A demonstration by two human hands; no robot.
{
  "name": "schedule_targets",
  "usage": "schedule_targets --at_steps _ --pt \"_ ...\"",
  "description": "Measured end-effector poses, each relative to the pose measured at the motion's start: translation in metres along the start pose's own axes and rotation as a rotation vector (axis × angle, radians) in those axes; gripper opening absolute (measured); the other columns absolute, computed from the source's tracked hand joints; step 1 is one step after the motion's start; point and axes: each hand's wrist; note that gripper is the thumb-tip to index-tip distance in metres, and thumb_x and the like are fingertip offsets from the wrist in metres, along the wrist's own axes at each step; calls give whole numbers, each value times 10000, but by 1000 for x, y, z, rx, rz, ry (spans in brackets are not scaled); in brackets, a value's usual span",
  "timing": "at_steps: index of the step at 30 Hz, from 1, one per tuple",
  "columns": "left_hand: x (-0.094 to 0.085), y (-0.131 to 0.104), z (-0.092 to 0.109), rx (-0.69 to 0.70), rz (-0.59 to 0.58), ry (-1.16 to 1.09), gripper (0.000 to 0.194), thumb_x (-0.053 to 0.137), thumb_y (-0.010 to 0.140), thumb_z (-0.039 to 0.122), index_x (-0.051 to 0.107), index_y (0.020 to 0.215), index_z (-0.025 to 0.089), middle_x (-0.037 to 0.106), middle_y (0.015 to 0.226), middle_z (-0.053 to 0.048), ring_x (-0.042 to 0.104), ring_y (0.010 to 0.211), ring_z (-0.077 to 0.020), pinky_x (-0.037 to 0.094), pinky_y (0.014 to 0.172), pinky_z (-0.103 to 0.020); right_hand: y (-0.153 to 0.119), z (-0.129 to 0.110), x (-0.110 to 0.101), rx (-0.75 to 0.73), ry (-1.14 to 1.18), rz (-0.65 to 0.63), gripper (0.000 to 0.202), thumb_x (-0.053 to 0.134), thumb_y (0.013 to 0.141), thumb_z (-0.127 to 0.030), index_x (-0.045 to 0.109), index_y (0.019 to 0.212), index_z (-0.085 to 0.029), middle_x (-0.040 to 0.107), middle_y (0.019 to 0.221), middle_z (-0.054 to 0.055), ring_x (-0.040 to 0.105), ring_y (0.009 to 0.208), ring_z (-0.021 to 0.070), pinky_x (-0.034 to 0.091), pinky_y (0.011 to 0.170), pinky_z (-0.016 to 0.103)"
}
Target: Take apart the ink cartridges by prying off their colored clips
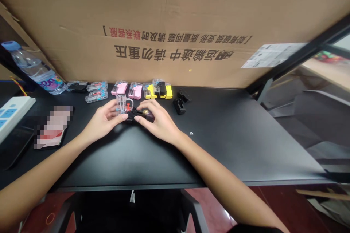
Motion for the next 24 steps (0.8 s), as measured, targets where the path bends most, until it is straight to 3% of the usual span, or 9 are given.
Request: schedule_targets --at_steps 7,13,18,21,24 --pt "5 -4 4 32 45 -44 458 849 860 429 664 1206 191 781 1310 -124 796 1109 -253 646 1036 -421 1 2 1 -9 116 -87 202 800 961 -403 705 1015 -233 747 1223 105 740 1106 245 593 1015 413" --pt "7 -4 0 52 109 -5 522 859 854 461 681 1259 186 794 1290 -128 790 1133 -279 651 1039 -455 2 1 3 39 158 -51 172 801 953 -379 729 940 -224 773 1135 90 756 1037 241 594 998 409" --pt "6 -3 1 70 83 -20 526 849 870 462 675 1277 177 798 1295 -139 794 1149 -290 647 1055 -461 3 -2 2 24 152 -63 129 802 942 -335 745 933 -219 773 1070 73 745 982 224 576 944 376" --pt "5 -4 2 72 76 -34 524 843 879 453 668 1285 171 804 1281 -143 795 1151 -293 653 1040 -452 2 -7 -1 61 138 -72 160 790 948 -360 732 975 -213 777 1037 67 725 922 206 558 849 339" --pt "5 -5 2 85 60 -40 519 842 886 457 676 1287 172 809 1269 -139 799 1142 -296 658 1027 -449 1 -11 -6 154 199 -67 253 732 981 -391 692 1143 -201 787 985 59 658 751 160 496 676 283"
Point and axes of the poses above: each hand's wrist, its own y-axis towards the middle knuckle, its own x-axis out of the palm, z = x × y
